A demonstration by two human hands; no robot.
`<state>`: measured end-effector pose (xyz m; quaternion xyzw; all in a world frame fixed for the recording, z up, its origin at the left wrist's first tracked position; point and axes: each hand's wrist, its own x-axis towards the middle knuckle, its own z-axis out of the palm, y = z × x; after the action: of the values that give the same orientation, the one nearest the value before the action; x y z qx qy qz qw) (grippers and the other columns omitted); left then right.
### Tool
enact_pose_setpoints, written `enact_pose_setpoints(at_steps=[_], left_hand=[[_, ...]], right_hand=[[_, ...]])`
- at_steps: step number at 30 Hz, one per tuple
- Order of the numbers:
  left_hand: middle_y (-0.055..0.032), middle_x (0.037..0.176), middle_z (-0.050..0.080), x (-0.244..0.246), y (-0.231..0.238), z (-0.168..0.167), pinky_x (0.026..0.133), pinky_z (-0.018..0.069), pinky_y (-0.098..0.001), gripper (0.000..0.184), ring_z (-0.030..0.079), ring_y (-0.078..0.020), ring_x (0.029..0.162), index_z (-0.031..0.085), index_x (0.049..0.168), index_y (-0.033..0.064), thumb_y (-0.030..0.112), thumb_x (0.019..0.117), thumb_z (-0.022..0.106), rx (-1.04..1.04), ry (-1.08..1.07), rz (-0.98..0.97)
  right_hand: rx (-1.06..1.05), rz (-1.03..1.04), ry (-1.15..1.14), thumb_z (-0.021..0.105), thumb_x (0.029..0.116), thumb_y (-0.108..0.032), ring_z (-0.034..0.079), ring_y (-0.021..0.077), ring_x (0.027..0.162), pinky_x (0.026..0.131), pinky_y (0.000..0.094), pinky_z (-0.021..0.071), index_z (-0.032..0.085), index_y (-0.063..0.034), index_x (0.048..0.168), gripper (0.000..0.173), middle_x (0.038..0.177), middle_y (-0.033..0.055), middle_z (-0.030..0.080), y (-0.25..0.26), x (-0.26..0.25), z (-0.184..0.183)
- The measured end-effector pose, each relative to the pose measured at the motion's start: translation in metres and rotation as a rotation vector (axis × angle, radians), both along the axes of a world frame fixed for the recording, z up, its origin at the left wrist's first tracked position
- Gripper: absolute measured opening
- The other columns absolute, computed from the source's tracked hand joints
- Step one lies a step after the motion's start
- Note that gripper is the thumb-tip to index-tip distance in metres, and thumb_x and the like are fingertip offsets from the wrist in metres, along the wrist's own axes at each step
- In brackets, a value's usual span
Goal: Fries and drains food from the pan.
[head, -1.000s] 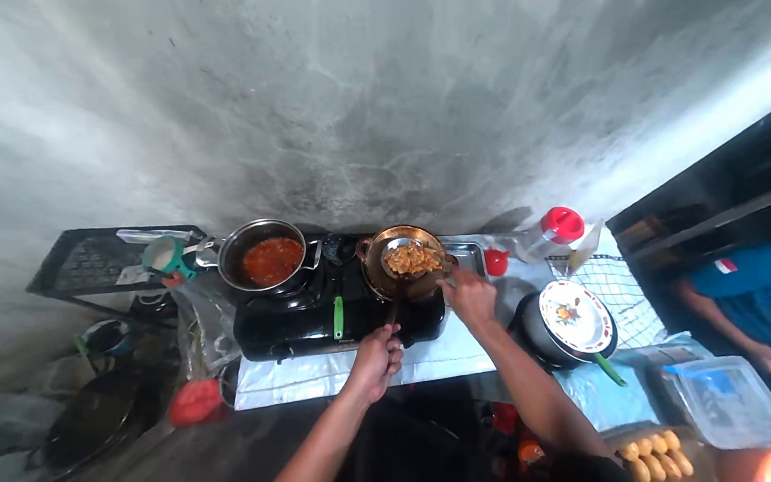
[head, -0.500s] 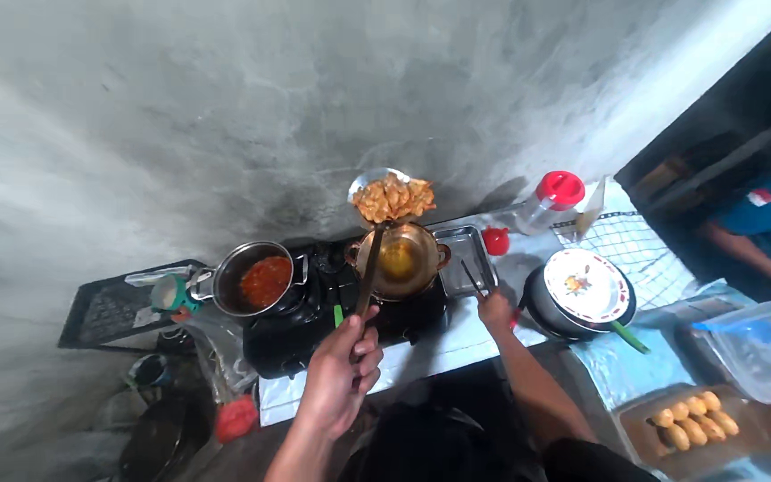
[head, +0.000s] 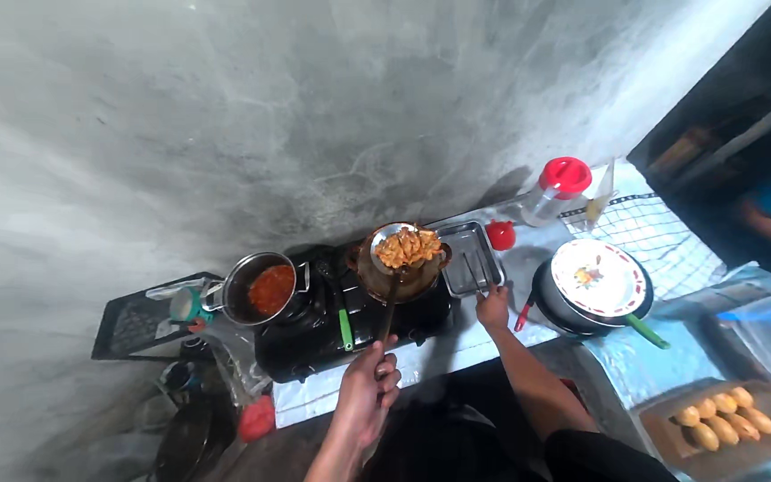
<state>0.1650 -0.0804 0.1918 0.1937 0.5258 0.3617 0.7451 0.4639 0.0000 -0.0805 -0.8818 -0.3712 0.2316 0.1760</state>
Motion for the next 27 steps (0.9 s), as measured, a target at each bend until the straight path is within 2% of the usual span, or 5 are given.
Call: enact_pose_setpoints(at_steps=[9,12,18,24,27], left_hand=[[0.0023,0.068,0.045,-0.014,0.003,0.057,0.035,0.0334,-0.0149,0.042,0.037,-0.0022,0.042,0.055,0.134,0.0039,0.025,0.1125,0.026,0.237,-0.125,-0.015],[0.0021,0.068,0.045,-0.014,-0.002,0.045,0.036,0.0335,-0.0153,0.042,0.037,-0.0027,0.043,0.054,0.135,0.0039,0.025,0.1126,0.027,0.236,-0.103,-0.015],[0.0021,0.067,0.048,-0.004,-0.011,0.002,0.039,0.0362,-0.0169,0.038,0.040,-0.0038,0.045,0.055,0.132,0.0023,0.026,0.1128,0.033,0.044,-0.047,0.041],[0.0029,0.069,0.046,-0.008,-0.009,0.029,0.040,0.0350,-0.0166,0.037,0.040,-0.0038,0.046,0.054,0.133,0.0054,0.027,0.1129,0.031,0.144,-0.143,0.025],[0.0025,0.070,0.046,-0.006,-0.009,0.047,0.040,0.0344,-0.0160,0.037,0.039,-0.0036,0.047,0.054,0.133,0.0068,0.026,0.1127,0.030,0.235,-0.209,0.050]], right_hand=[[0.052,0.029,-0.027,0.064,0.0992,-0.029,0.060,0.0381,0.127,0.097,0.0536,0.0563,0.048,-0.0163,0.154,0.058,0.149,0.0211,0.050,-0.026,0.004,-0.009],[0.069,-0.033,-0.043,0.065,0.0986,-0.033,0.060,0.0407,0.126,0.098,0.0555,0.0553,0.036,-0.0150,0.160,0.071,0.149,0.0230,0.050,-0.043,0.003,-0.009],[0.263,-0.080,-0.024,0.066,0.0990,-0.029,0.059,0.0497,0.125,0.097,0.0634,0.0536,0.034,-0.0071,0.159,0.072,0.151,0.0316,0.045,-0.102,-0.014,-0.017],[0.083,-0.103,-0.076,0.063,0.1009,-0.032,0.067,0.0483,0.107,0.082,0.0638,0.0576,0.039,-0.0149,0.158,0.064,0.142,0.0301,0.051,-0.165,-0.040,-0.039],[-0.101,0.014,-0.090,0.063,0.1009,-0.033,0.068,0.0481,0.103,0.077,0.0632,0.0591,0.035,-0.0203,0.161,0.067,0.146,0.0285,0.049,-0.199,-0.040,-0.053]])
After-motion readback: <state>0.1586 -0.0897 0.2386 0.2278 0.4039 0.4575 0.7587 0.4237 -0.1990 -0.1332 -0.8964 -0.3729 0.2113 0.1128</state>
